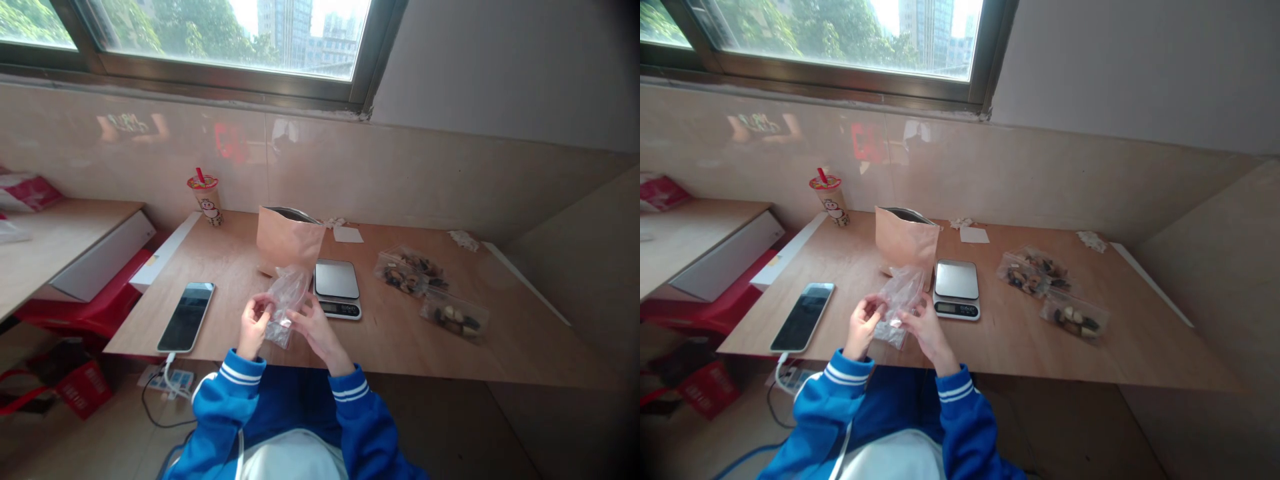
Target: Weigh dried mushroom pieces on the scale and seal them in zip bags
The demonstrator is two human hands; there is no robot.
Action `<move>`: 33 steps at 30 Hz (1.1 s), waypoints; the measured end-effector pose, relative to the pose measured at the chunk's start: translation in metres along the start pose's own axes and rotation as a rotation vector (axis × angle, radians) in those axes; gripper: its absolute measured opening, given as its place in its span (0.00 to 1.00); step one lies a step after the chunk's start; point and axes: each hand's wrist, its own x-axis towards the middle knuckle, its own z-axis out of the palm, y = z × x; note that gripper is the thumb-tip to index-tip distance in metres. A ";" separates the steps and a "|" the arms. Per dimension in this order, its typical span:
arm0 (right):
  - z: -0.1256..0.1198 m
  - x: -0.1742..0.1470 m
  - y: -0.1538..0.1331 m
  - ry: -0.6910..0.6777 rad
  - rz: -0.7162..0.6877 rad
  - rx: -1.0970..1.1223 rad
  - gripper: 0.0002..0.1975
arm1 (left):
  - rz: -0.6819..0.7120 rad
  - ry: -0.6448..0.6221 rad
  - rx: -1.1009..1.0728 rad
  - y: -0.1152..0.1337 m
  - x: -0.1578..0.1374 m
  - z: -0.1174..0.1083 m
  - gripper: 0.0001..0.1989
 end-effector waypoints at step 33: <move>-0.016 0.000 0.032 0.242 -0.508 -0.965 0.21 | 0.059 -0.162 0.437 -0.014 0.020 -0.049 0.20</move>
